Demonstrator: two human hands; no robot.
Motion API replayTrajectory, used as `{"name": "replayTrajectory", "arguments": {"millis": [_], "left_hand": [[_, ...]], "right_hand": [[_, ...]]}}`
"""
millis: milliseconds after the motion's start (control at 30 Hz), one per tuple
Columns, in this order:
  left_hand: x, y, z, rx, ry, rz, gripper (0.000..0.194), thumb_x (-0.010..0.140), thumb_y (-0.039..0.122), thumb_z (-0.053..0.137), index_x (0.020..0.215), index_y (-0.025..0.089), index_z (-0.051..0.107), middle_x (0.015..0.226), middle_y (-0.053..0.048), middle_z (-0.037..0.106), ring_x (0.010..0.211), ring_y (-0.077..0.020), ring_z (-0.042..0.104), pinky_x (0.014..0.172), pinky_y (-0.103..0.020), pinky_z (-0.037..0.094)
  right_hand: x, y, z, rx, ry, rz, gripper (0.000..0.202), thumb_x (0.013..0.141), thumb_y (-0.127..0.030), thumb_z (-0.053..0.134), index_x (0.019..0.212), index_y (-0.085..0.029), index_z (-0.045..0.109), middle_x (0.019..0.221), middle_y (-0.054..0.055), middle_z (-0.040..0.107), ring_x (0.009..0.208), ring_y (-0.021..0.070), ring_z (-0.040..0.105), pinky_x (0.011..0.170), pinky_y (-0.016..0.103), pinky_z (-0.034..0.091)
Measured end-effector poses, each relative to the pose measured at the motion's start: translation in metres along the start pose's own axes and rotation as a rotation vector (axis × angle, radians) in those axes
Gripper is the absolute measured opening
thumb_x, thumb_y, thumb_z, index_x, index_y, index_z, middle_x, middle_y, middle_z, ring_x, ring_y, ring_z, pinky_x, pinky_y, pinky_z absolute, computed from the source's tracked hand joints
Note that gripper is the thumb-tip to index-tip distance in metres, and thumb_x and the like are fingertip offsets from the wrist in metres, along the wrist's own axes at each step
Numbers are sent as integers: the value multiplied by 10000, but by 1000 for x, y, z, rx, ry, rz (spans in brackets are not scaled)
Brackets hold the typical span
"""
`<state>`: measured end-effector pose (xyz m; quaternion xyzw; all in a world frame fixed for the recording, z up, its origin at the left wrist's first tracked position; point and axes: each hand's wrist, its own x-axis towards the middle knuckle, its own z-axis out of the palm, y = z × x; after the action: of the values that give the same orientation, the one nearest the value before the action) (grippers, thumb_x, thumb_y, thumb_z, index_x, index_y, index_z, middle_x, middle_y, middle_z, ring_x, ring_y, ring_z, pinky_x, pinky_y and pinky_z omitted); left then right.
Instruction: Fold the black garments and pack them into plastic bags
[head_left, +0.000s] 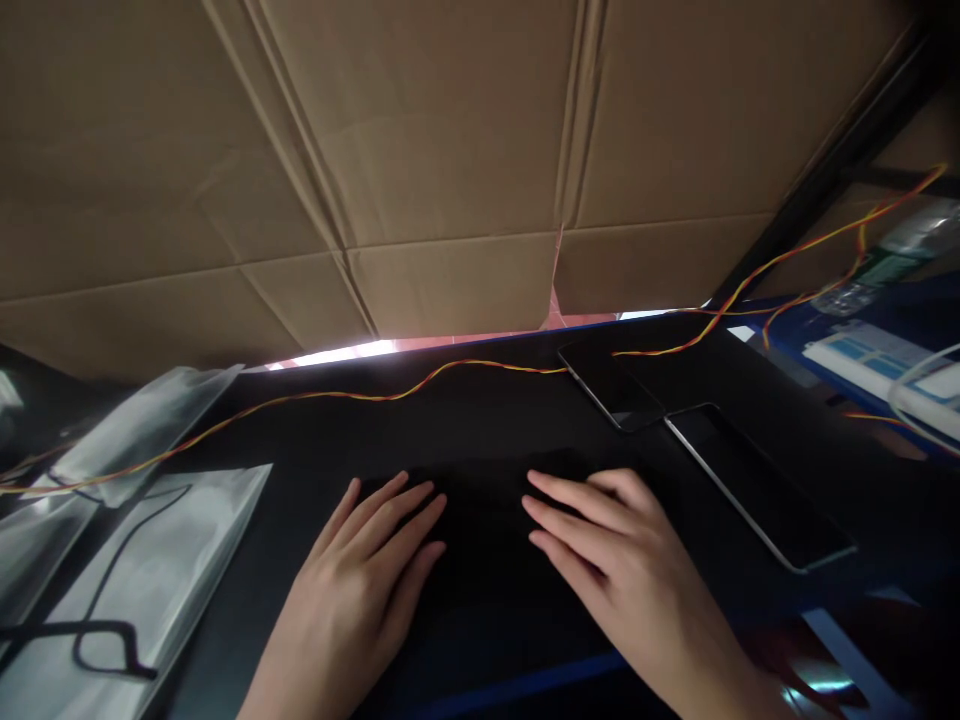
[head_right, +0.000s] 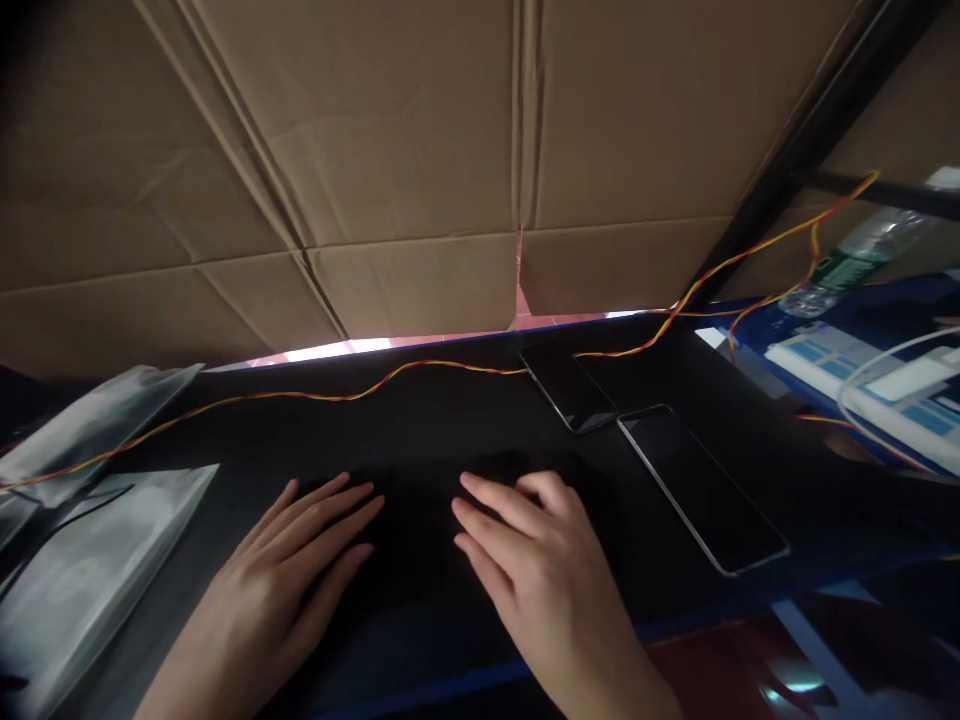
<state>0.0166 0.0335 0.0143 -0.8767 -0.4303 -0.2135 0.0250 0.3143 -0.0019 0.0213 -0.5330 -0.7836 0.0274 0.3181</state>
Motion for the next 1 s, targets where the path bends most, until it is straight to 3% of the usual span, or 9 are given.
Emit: {"name": "replayTrajectory", "arguments": {"millis": [100,200,333,433,533,667,767,900,1000], "left_hand": [[0,-6,11,2,24,-45,303,1104,285,562,1319,326,772,1230,-24,833,1117,-294,797,1111,-588,593],[-5,-12,13,-15,44,-69,288,1104,252,545,1263,304,780,1179,-30,823,1040,-274,776,948,-485,631],[-10,-10,2,-49,75,-96,357,1112,244,558,1429,355,678,1343,-35,743,1274,-280,675,1083,-498,560],[-15,-8,-4,-99,117,-151,417,1118,262,538,1514,379,595,1456,-44,654,1403,-276,589,1160,-499,508],[-22,-11,0,-118,85,-195,434,1122,312,522,1545,401,561,1533,-39,607,1498,-301,532,1196,-534,503],[-33,-16,12,-124,-5,-209,519,1139,329,444,1651,412,458,1713,-25,487,1655,-353,369,1300,-677,411],[-36,-16,13,-122,-49,-157,552,1143,338,406,1691,403,405,1747,-11,465,1682,-343,334,1315,-703,392],[-31,-11,6,-52,-75,-43,544,1144,350,374,1684,387,421,1706,-12,535,1655,-333,406,1198,-682,539],[-28,-9,3,-12,-67,-7,531,1138,349,400,1665,375,456,1694,-16,553,1637,-328,445,1124,-623,615]], "right_hand": [[2,5,14,-13,-64,31,258,1098,-190,637,1234,-280,835,1316,16,836,980,256,723,825,462,648],[0,13,18,0,-65,48,275,1091,-168,634,1231,-298,832,1282,-9,847,975,240,731,855,461,649],[-11,23,-5,-36,121,93,269,1108,-248,624,1329,-284,772,1360,49,805,1131,276,723,978,501,612],[-25,38,-26,-199,281,310,408,1100,-526,603,1342,-230,744,1325,150,766,1187,387,692,1004,620,571],[-39,59,-31,-248,193,520,734,976,-851,540,1168,-181,768,1186,208,763,1055,455,705,911,692,582],[-41,70,-25,-146,121,618,520,987,-745,576,994,-246,720,1008,128,793,861,346,766,747,514,629],[-24,57,-32,-64,150,650,288,1018,-558,638,953,-278,658,856,36,784,685,237,761,580,337,570],[11,13,-42,16,238,593,197,984,-464,721,1080,-295,686,979,26,833,789,237,818,641,317,612],[29,-19,-35,245,78,521,251,1058,-467,662,1269,-336,701,1095,27,839,885,231,831,688,323,673]]}}
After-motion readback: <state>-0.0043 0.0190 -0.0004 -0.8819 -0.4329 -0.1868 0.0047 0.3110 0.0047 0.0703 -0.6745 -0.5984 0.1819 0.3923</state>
